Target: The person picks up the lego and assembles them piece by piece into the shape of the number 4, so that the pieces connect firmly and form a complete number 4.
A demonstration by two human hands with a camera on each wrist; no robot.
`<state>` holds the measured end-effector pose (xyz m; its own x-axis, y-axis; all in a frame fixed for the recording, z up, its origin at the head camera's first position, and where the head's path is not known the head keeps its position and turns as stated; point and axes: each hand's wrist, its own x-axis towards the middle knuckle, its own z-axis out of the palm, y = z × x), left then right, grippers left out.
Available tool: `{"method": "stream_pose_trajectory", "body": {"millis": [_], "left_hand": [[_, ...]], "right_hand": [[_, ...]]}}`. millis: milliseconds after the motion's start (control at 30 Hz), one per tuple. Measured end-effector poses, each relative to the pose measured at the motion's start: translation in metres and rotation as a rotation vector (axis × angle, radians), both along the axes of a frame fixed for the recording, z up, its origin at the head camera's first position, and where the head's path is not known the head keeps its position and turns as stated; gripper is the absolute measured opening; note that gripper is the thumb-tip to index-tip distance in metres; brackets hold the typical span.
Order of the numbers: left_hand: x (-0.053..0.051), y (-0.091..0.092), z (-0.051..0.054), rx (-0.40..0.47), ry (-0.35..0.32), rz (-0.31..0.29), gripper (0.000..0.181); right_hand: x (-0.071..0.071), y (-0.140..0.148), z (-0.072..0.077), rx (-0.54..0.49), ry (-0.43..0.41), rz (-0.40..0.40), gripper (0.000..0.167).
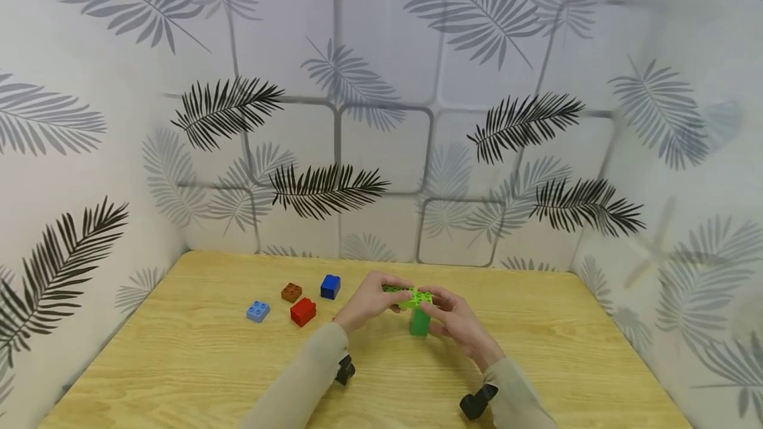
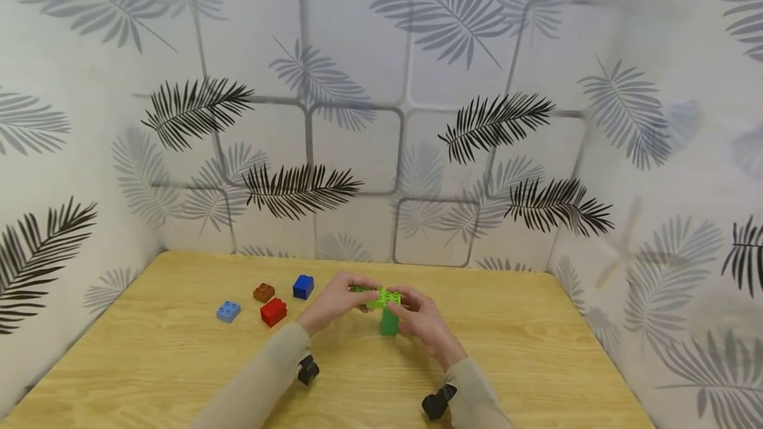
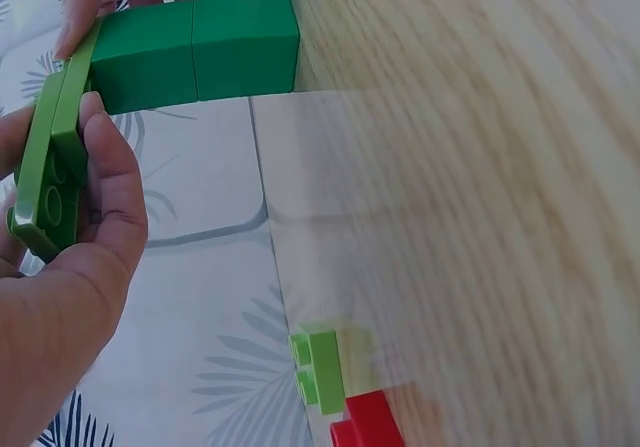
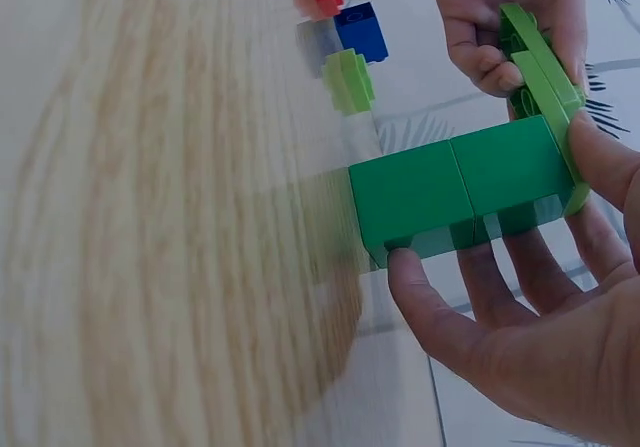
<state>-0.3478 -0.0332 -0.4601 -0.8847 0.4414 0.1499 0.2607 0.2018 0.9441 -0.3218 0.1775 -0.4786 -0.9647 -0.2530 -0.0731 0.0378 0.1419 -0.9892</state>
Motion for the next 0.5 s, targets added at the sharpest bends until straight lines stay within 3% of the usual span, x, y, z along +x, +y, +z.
{"method": "stream_pose_trajectory", "body": {"millis": [200,500], "left_hand": [[0.008,-0.007,-0.003,0.021,-0.017,0.025,0.031],[0.012,-0.008,-0.007,0.011,-0.057,-0.006,0.035]], "right_hand": [[0.0,-0.005,-0.004,-0.018,0.006,0.042,0.052],[0.003,0.0,0.002,0.012,0.009,0.009,0.049]]}}
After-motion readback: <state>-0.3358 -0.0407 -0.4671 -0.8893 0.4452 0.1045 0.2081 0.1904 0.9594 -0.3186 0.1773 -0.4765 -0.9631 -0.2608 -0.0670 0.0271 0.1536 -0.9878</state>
